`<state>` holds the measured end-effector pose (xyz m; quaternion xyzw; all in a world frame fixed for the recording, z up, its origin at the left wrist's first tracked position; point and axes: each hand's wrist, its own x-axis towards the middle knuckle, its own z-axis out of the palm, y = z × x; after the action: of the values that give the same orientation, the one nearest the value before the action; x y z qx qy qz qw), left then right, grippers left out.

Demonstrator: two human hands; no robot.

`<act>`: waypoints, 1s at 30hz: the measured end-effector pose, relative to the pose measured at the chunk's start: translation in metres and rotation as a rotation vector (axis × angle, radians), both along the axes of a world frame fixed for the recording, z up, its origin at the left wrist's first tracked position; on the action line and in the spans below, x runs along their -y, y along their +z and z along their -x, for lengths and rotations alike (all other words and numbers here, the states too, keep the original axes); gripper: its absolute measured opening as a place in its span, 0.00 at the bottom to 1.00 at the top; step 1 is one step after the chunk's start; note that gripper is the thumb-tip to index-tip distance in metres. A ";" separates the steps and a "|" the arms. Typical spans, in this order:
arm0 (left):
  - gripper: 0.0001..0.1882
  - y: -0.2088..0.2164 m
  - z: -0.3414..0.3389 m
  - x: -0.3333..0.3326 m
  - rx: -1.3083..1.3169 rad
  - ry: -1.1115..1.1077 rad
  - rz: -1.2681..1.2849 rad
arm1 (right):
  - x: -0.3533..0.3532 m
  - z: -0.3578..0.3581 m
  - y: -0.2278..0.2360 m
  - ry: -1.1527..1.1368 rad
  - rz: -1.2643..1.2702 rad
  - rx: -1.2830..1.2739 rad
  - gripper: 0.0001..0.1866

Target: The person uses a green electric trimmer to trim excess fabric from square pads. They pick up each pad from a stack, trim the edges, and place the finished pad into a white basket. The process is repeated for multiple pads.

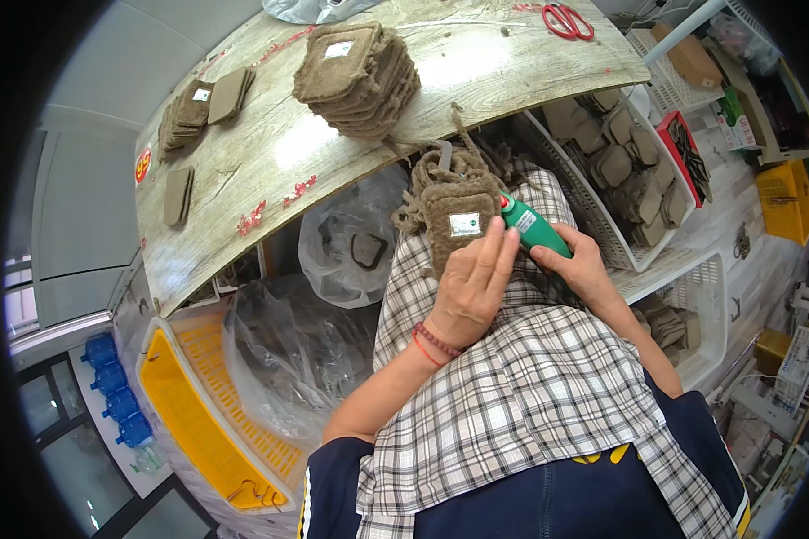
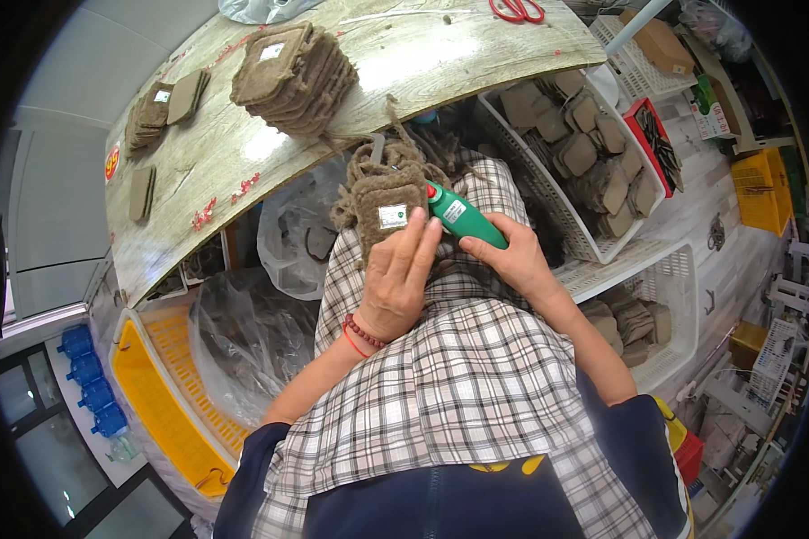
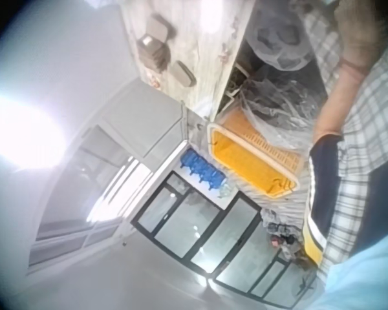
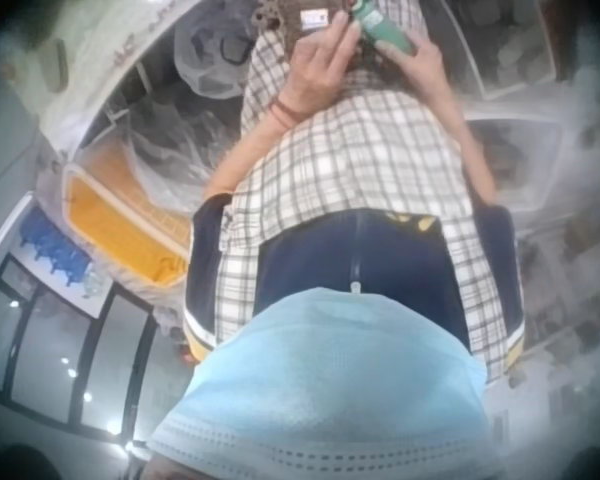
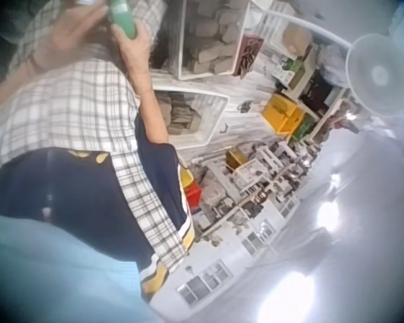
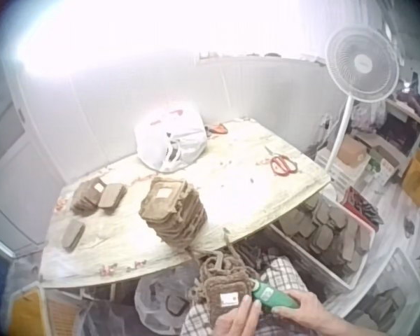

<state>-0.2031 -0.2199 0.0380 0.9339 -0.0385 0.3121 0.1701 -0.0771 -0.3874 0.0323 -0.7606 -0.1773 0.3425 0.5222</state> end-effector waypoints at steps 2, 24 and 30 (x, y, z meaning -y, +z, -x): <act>0.24 0.002 0.006 0.000 -0.036 0.139 0.039 | -0.001 0.002 0.002 0.003 -0.002 0.017 0.21; 0.17 0.064 -0.081 -0.058 0.568 -0.135 2.101 | -0.008 0.007 0.083 -0.156 -0.247 0.039 0.21; 0.18 0.064 -0.104 -0.052 0.591 -0.198 2.107 | -0.007 0.006 0.096 -0.155 -0.246 0.017 0.20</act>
<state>-0.0987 -0.1674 0.1022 0.2018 0.1334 0.3851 0.8906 -0.0830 -0.3807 0.1282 -0.7053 -0.1631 0.2703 0.6348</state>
